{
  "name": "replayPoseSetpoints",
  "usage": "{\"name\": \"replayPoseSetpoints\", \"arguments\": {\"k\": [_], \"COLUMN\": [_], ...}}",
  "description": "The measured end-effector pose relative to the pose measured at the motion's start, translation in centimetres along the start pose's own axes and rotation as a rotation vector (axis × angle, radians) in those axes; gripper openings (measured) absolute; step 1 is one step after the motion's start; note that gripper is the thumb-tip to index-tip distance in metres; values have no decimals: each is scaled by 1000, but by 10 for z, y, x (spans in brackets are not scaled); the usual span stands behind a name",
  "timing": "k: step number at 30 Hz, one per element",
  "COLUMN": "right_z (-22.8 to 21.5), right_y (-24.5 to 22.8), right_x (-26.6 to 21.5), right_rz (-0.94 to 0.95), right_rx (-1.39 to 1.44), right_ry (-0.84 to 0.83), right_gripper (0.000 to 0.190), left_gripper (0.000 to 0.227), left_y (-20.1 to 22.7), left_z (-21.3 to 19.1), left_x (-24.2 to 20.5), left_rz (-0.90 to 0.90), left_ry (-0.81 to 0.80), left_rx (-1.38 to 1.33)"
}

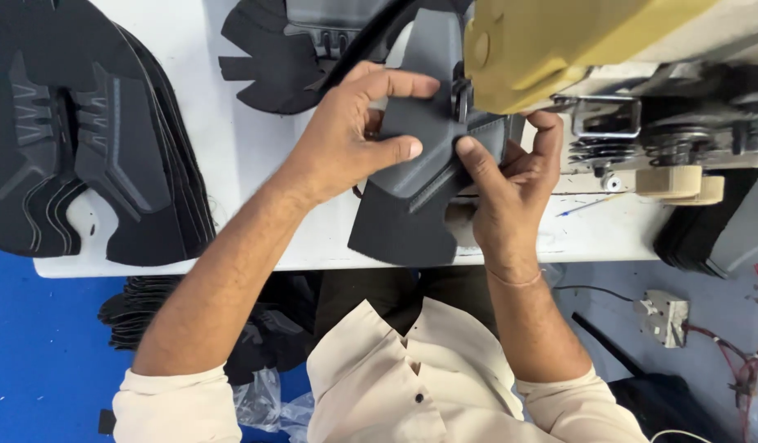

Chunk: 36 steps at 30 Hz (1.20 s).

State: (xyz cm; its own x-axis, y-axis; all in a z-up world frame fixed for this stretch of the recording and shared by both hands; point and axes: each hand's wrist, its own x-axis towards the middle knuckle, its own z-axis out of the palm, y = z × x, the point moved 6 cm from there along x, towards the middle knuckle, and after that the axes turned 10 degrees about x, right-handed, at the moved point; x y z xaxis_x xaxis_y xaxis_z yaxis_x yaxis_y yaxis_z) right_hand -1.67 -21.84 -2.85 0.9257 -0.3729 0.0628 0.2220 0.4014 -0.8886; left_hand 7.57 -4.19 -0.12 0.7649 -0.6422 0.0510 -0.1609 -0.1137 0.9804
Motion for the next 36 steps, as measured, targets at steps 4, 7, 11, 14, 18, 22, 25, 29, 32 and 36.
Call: {"name": "replayPoseSetpoints", "arguments": {"k": [4,7,11,14,18,22,25,29,32,36], "right_z": [-3,3,-10,-17,-10,-15,-32,-39,-33,-37], "right_y": [4,-6,-7,-15,-23,-20,-14,-22,-24,-21], "right_x": [-1,-6,-13,-17,-28,-39,-42,-42,-44,-54], "right_rz": [41,36,41,80,114,85,24,-52,21,54], "right_rx": [-37,-35,-18,-60,-150,-202,-215,-243,-148,-199], "right_ry": [87,58,23,40,-60,-73,-20,4,-30,-89], "right_gripper": [51,60,65,74,79,71,66,60,66,64], "left_gripper": [50,51,51,50,51,61,63,63,62,64], "left_y": [6,6,-2,-6,-8,-14,-15,-15,-20,-30], "left_z": [-4,-5,8,19,16,16,22,27,19,22], "left_x": [6,12,-1,-12,-14,-12,-11,-15,-16,-17], "left_rz": [-45,-59,-57,-2,17,18,29,45,13,-51], "left_ry": [6,27,99,237,274,60,72,131,109,-32], "left_rx": [37,17,-42,-82,-167,-344,-361,-360,-413,-505]}}
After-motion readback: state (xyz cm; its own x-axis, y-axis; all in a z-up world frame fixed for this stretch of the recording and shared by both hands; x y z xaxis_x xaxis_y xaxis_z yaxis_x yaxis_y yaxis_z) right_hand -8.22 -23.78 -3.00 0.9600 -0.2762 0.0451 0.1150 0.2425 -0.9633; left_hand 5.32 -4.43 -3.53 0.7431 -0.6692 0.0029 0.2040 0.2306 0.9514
